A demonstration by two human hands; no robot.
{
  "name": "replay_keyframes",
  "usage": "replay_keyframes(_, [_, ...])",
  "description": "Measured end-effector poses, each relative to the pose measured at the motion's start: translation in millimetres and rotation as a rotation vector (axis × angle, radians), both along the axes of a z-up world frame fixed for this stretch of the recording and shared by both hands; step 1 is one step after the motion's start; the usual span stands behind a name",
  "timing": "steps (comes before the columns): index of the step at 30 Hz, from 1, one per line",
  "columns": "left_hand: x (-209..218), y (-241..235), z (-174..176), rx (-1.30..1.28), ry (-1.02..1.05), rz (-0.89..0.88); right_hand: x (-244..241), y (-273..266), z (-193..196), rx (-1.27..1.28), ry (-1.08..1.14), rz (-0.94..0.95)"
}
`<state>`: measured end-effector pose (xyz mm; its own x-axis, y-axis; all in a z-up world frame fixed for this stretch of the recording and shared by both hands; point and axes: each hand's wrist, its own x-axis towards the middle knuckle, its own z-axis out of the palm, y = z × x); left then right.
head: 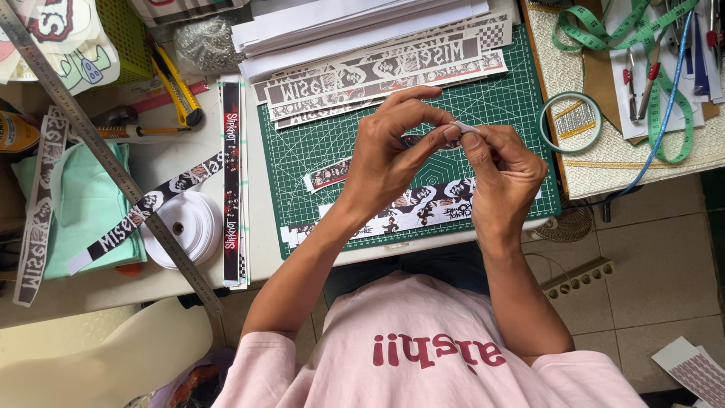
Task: The person assembles printed sticker strips on a green cutting mat. They apply small pieces of tape to secure the strips, peel off backing layers, and align the strips in a row. The person uses a craft knife and tape to adjust and finalize the arrangement.
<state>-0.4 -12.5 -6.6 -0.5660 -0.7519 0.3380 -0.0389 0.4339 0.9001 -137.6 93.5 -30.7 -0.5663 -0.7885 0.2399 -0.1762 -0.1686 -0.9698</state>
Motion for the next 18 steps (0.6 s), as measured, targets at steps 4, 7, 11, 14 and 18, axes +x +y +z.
replay_keyframes(4, [-4.8,2.7,-1.7,0.063,0.022,0.013,-2.5,0.1,-1.6,0.024,-0.002,-0.015])
replay_keyframes(7, [-5.1,0.6,-3.1,-0.023,0.010,0.042,-7.3,-0.2,-1.8,0.060,-0.040,-0.001])
replay_keyframes(11, [-4.0,-3.7,-3.1,0.013,-0.021,0.042,-21.5,-3.0,-1.7,0.075,-0.036,0.078])
replay_keyframes(14, [-7.5,-9.5,-6.4,-0.071,-0.013,0.055,-31.6,-1.7,-4.8,0.022,0.030,0.109])
replay_keyframes(18, [-15.8,-26.0,-16.4,-0.209,0.100,0.027,-38.4,-3.6,-15.8,-0.008,-0.044,0.072])
